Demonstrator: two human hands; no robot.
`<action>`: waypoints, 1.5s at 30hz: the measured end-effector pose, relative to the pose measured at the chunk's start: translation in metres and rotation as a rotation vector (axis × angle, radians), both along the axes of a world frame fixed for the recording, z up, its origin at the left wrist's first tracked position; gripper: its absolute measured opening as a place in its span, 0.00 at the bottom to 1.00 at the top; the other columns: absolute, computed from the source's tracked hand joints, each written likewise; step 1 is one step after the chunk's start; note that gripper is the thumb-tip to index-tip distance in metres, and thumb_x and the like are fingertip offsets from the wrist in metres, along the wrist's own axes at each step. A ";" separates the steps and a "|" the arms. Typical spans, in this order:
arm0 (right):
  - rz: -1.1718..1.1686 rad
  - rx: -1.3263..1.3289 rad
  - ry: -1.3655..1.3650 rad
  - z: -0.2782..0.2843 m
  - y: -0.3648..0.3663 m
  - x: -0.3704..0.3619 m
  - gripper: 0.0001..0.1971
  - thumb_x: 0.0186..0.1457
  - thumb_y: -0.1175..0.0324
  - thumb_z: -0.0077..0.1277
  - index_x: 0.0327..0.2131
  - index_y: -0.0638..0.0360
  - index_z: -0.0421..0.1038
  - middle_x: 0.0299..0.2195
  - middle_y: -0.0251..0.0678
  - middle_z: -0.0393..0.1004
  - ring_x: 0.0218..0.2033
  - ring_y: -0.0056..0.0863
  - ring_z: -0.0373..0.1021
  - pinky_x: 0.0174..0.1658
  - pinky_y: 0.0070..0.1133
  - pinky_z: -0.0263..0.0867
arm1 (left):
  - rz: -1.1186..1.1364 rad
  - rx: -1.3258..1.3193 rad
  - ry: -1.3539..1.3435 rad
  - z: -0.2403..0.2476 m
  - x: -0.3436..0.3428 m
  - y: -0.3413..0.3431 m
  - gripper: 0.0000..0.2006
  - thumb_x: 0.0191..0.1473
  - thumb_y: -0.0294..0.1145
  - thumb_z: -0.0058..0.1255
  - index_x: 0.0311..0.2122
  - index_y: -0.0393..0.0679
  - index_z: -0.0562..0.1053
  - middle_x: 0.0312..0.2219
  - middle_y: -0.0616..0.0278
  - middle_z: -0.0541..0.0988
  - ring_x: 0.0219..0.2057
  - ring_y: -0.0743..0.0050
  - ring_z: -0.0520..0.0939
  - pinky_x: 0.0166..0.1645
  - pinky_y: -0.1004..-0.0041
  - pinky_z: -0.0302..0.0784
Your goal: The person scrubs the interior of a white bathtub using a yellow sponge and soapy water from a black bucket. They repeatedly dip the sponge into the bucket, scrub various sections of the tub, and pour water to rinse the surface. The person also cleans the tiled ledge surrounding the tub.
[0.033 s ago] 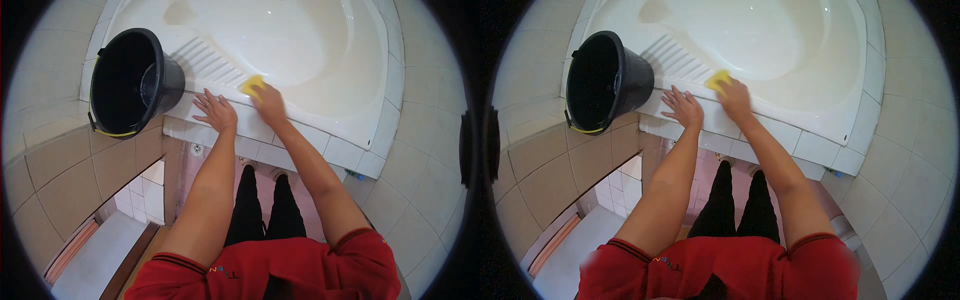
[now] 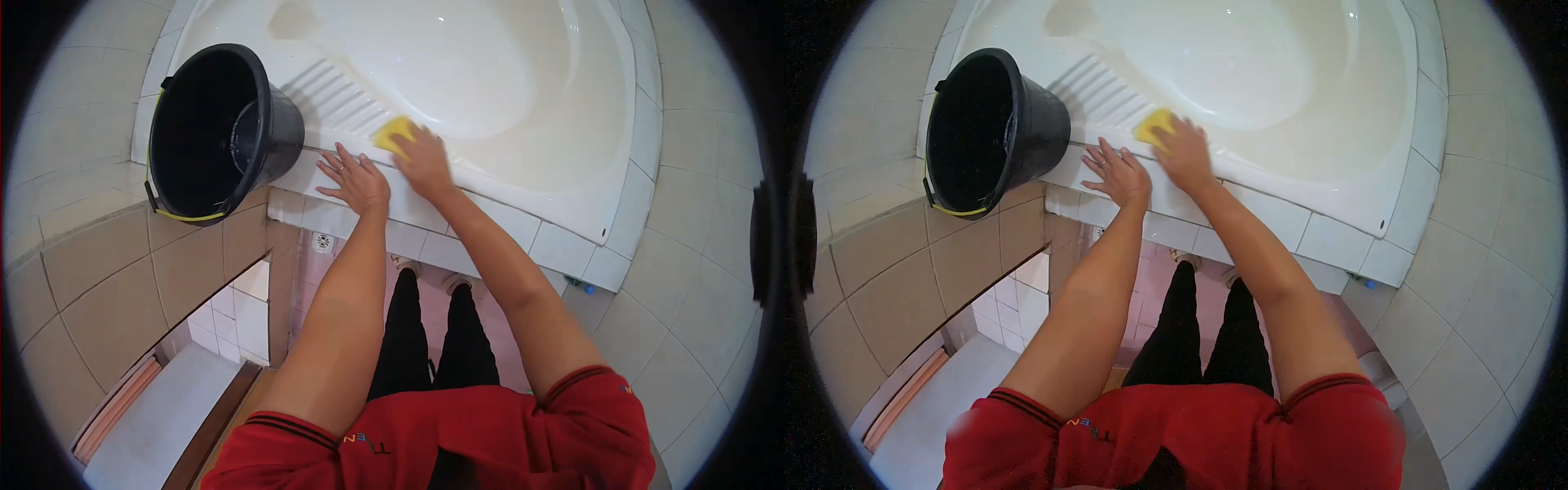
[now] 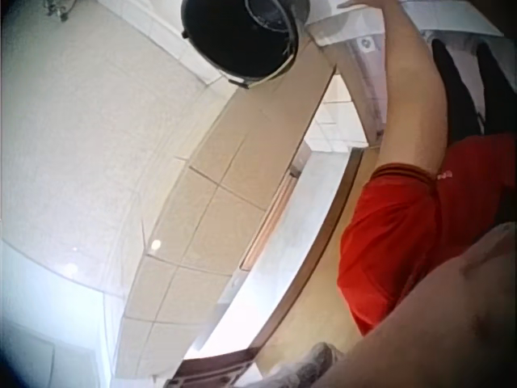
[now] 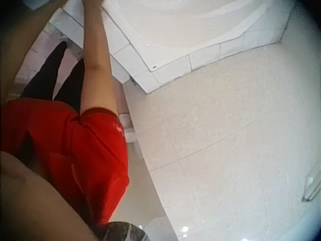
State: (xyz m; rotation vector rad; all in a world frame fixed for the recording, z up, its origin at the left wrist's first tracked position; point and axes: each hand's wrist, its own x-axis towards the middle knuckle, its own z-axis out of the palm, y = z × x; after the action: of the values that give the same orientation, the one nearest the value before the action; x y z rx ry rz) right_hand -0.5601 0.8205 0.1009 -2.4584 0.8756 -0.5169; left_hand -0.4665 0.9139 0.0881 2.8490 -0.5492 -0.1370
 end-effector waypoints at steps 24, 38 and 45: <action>-0.232 0.028 0.203 0.024 -0.033 0.098 0.12 0.48 0.66 0.52 0.39 0.48 0.76 0.39 0.41 0.72 0.45 0.39 0.66 0.40 0.36 0.61 | -0.019 0.133 0.078 0.007 0.013 0.007 0.32 0.60 0.40 0.35 0.66 0.43 0.44 0.67 0.47 0.40 0.68 0.42 0.35 0.61 0.30 0.30; -0.064 0.019 0.511 0.046 -0.041 0.183 0.12 0.51 0.61 0.50 0.39 0.39 0.78 0.40 0.36 0.69 0.45 0.34 0.64 0.45 0.34 0.58 | -0.053 0.186 0.088 0.001 0.008 0.001 0.33 0.59 0.43 0.34 0.66 0.44 0.43 0.67 0.44 0.38 0.67 0.40 0.35 0.60 0.28 0.28; -0.043 0.025 0.376 0.005 -0.064 0.185 0.14 0.52 0.61 0.46 0.42 0.35 0.77 0.37 0.36 0.69 0.42 0.35 0.65 0.42 0.34 0.58 | -0.030 0.092 0.114 0.010 0.006 -0.002 0.32 0.59 0.41 0.34 0.66 0.45 0.42 0.66 0.42 0.38 0.67 0.38 0.35 0.59 0.28 0.30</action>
State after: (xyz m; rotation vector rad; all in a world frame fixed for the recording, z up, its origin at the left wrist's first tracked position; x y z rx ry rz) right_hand -0.3749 0.7564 0.1055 -2.5603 1.0728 -0.0525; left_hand -0.4604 0.9116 0.0977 2.8997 -0.5753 -0.3366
